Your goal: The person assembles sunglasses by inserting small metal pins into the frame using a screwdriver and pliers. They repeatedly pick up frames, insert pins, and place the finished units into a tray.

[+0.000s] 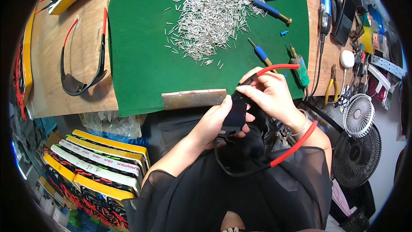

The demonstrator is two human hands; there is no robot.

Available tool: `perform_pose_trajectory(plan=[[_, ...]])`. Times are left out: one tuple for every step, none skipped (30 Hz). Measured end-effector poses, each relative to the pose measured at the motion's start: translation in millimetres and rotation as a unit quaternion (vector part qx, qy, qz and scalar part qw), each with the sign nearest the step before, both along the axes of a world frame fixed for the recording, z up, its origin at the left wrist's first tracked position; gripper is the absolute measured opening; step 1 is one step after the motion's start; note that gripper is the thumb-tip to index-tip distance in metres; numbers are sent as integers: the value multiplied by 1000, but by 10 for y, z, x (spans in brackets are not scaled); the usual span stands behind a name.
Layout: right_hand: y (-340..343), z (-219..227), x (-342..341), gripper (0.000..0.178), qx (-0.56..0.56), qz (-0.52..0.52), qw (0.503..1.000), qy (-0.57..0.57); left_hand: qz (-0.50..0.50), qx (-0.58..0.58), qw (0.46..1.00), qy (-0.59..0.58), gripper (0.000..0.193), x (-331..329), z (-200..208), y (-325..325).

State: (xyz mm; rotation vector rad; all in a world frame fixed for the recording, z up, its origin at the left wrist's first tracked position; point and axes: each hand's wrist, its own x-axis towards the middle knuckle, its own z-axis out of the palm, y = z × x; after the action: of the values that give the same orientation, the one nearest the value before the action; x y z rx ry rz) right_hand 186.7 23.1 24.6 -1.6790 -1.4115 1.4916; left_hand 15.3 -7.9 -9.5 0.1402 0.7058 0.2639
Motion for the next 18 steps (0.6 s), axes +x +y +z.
perform_pose_trajectory(plan=[[-15,-6,-9,11,-7,-12,1000,8,1,-3,1000,-1,55,-4,-22,-17],[-18,-19,-10,12,-21,-26,999,24,7,-1,1000,-3,56,-13,-33,-12],[-24,-24,-10,12,12,-10,1000,4,12,1,1000,-4,56,-14,-33,-6],[-36,-23,-8,13,46,5,999,-15,16,-8,1000,-11,56,-4,-19,-5],[-41,-31,-15,13,81,21,996,-32,20,-17,1000,-14,56,-4,-1,-1],[-57,-29,16,16,84,46,993,-64,24,-25,999,-18,56,-3,15,-2],[-46,-6,31,17,65,53,995,-55,31,-50,998,-35,56,-1,30,-8],[-29,29,42,18,45,61,996,-47,39,-76,995,-53,56,3,36,-30],[-9,79,47,19,25,69,997,-38,46,-102,991,-70,55,0,43,-58],[12,179,40,25,-5,112,992,-55,49,-106,990,-77,53,-25,32,-115],[-24,171,47,34,56,138,987,-61,40,-121,989,-79,50,-58,63,-150],[-20,244,81,37,58,138,985,-84,45,-113,988,-92,49,-82,104,-165],[-2,352,120,40,60,137,983,-107,50,-105,988,-104,49,-106,146,-161],[-17,391,201,44,71,112,984,-121,51,-101,988,-101,48,-161,172,-142],[6,487,318,45,96,116,978,-142,51,-98,989,-94,48,-209,215,-109],[31,537,435,41,177,105,956,-207,75,-97,985,-120,49,-249,159,-121],[58,560,535,38,257,94,922,-274,91,-92,981,-144,48,-275,106,-134],[98,530,647,37,292,79,883,-359,87,-69,985,-132,48,-267,134,-106]])
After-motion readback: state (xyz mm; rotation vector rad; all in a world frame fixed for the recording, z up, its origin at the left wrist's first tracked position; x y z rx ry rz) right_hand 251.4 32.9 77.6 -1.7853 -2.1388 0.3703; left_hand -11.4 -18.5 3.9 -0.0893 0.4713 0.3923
